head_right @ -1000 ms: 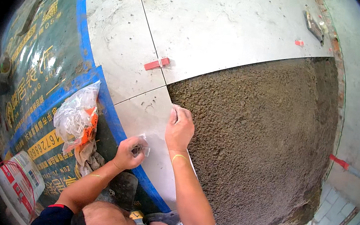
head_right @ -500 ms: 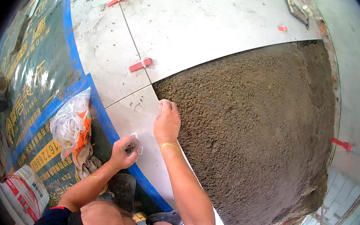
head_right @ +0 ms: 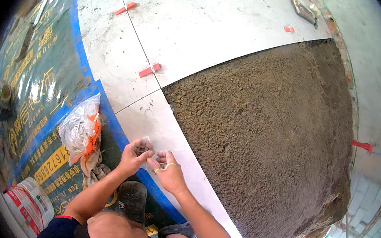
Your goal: The person smooths the bedding material using a notched trowel before placing a tile into position and inserting plastic leveling spacers along the edges.
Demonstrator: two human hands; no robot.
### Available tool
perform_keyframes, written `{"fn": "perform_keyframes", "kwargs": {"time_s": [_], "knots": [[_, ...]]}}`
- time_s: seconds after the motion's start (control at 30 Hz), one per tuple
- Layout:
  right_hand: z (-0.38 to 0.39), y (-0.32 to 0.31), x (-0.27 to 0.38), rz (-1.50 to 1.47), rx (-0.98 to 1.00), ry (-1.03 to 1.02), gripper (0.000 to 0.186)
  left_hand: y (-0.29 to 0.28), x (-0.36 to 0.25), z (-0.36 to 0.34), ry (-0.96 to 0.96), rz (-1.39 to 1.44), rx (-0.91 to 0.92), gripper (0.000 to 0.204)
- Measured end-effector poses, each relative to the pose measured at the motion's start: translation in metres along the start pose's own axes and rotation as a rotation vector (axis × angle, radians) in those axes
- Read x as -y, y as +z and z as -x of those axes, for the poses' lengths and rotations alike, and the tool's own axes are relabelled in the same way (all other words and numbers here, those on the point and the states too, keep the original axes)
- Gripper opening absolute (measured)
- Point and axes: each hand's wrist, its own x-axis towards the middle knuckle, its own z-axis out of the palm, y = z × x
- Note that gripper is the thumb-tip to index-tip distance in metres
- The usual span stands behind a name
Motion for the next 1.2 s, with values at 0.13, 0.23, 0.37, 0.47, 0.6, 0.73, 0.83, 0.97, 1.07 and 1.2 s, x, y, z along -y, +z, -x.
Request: {"fn": "perform_keyframes", "kwargs": {"time_s": [0.13, 0.23, 0.37, 0.47, 0.6, 0.73, 0.83, 0.97, 1.07, 1.2], "knots": [[-0.001, -0.008, 0.004, -0.21, 0.007, -0.015, 0.028, 0.011, -0.023, -0.004, -0.056, 0.115, -0.001, 0.008], [-0.013, -0.018, 0.008, -0.304, -0.06, -0.037, 0.024, 0.004, -0.03, -0.019, 0.066, -0.128, -0.087, 0.012], [-0.026, -0.042, 0.048, -0.63, -0.12, 0.088, 0.02, -0.004, -0.052, -0.022, 0.235, -0.81, -0.067, 0.02], [-0.046, -0.069, 0.063, -0.557, -0.153, 0.073, 0.027, 0.0, -0.06, -0.012, 0.262, -1.075, 0.036, 0.022], [-0.065, -0.081, 0.095, -0.073, -0.357, -0.141, 0.032, 0.001, -0.067, -0.006, 0.293, -1.139, 0.087, 0.025], [-0.078, -0.09, 0.125, -0.103, -0.312, -0.081, 0.019, -0.005, -0.072, -0.011, 0.337, -1.136, 0.048, 0.024], [-0.092, -0.096, 0.142, 0.051, -0.311, 0.037, 0.017, -0.014, -0.085, -0.026, 0.253, -1.11, 0.024, 0.024], [-0.122, -0.095, 0.141, -0.032, -0.369, 0.069, 0.012, -0.02, -0.103, -0.046, 0.167, -0.876, -0.028, 0.014], [-0.142, -0.089, 0.155, 0.308, -0.318, 0.098, 0.016, -0.029, -0.112, -0.076, 0.245, -0.795, -0.198, 0.014], [-0.167, -0.084, 0.167, 0.324, -0.347, 0.258, 0.023, -0.02, -0.139, -0.14, 0.376, -0.868, -0.493, 0.045]]}}
